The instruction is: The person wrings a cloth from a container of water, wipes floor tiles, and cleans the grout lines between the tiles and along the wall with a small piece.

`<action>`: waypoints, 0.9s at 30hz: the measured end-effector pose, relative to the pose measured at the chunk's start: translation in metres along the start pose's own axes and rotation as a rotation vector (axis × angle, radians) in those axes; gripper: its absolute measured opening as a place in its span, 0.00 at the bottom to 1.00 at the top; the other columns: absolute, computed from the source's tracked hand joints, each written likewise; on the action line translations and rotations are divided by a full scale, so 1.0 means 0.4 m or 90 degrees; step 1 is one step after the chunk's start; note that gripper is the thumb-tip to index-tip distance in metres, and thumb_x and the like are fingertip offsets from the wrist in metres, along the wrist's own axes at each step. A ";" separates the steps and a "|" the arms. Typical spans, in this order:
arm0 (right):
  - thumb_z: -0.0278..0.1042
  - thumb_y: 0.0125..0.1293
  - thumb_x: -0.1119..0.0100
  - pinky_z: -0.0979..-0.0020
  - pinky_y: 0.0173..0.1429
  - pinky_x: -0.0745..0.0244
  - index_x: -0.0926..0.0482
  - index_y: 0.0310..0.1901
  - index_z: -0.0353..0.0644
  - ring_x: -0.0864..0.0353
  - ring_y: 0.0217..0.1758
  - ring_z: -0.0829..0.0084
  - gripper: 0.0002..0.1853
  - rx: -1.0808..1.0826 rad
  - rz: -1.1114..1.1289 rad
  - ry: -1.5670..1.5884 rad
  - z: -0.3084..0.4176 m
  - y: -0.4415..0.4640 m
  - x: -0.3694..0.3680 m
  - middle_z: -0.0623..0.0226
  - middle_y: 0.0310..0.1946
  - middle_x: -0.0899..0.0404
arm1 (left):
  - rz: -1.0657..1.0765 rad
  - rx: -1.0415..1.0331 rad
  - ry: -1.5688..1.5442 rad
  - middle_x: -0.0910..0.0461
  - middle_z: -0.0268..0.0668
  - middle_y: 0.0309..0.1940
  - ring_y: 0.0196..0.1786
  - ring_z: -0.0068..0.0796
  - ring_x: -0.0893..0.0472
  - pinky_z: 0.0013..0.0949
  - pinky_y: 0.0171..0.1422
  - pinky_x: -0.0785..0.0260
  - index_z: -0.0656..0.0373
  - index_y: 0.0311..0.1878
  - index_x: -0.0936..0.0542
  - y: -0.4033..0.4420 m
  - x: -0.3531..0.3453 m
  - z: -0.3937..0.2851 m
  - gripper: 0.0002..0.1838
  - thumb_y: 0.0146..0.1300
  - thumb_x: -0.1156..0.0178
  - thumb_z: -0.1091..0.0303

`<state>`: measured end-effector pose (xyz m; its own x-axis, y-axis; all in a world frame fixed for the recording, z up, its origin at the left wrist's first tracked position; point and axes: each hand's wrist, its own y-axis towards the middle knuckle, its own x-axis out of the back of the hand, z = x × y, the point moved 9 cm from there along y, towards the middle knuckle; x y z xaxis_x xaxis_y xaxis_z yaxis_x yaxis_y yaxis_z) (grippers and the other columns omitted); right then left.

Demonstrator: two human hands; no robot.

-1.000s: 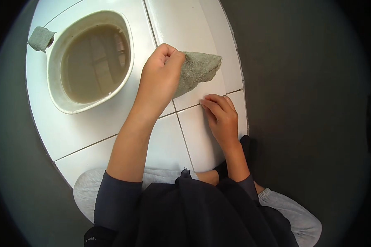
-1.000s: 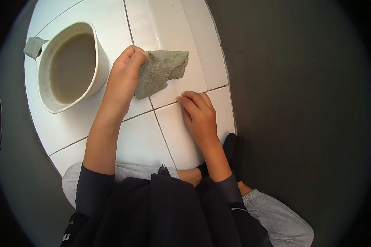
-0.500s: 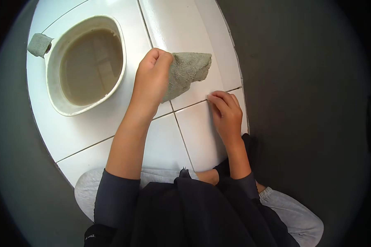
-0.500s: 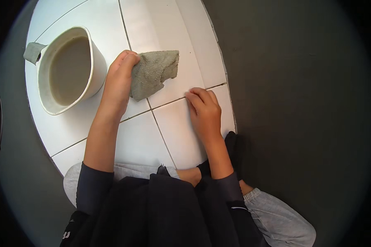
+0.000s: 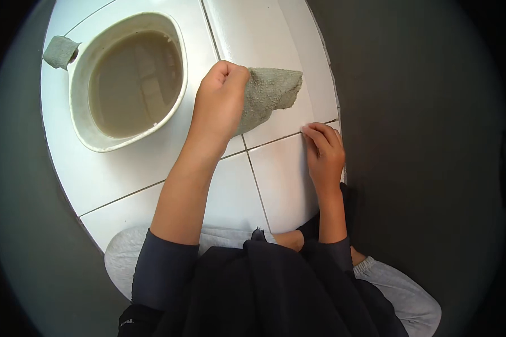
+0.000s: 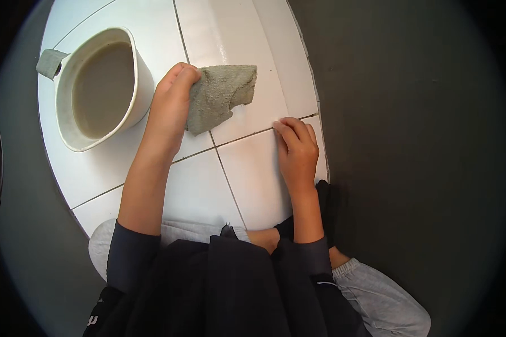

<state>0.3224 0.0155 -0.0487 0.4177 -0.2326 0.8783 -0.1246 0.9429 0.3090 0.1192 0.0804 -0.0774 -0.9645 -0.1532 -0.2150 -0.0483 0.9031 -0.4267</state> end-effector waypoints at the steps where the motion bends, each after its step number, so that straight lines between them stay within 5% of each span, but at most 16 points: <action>1: 0.17 0.49 0.38 0.68 0.41 0.24 0.19 0.36 0.39 0.23 0.38 0.64 0.11 0.023 0.010 0.009 0.024 -0.004 -0.009 0.66 0.37 0.21 | -0.003 0.002 -0.011 0.32 0.27 0.25 0.31 0.17 0.36 0.25 0.37 0.40 0.60 0.32 0.28 0.000 -0.001 -0.005 0.11 0.62 0.50 0.62; 21: 0.16 0.47 0.39 0.67 0.43 0.24 0.19 0.38 0.39 0.23 0.40 0.63 0.14 0.100 0.067 0.055 0.159 -0.027 -0.057 0.64 0.38 0.21 | 0.007 0.009 -0.051 0.32 0.28 0.27 0.33 0.18 0.35 0.25 0.39 0.39 0.60 0.33 0.28 0.007 0.002 0.001 0.12 0.60 0.50 0.60; 27: 0.15 0.48 0.40 0.68 0.41 0.24 0.19 0.37 0.39 0.24 0.39 0.64 0.13 0.006 0.016 -0.052 -0.001 0.004 0.007 0.66 0.39 0.20 | -0.004 0.024 -0.059 0.31 0.29 0.28 0.35 0.19 0.35 0.26 0.42 0.40 0.59 0.33 0.28 0.009 0.021 0.004 0.11 0.60 0.51 0.60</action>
<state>0.3237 0.0166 -0.0458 0.3399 -0.2280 0.9124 -0.1428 0.9464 0.2897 0.1114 0.0818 -0.0820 -0.9358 -0.1965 -0.2928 -0.0423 0.8868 -0.4602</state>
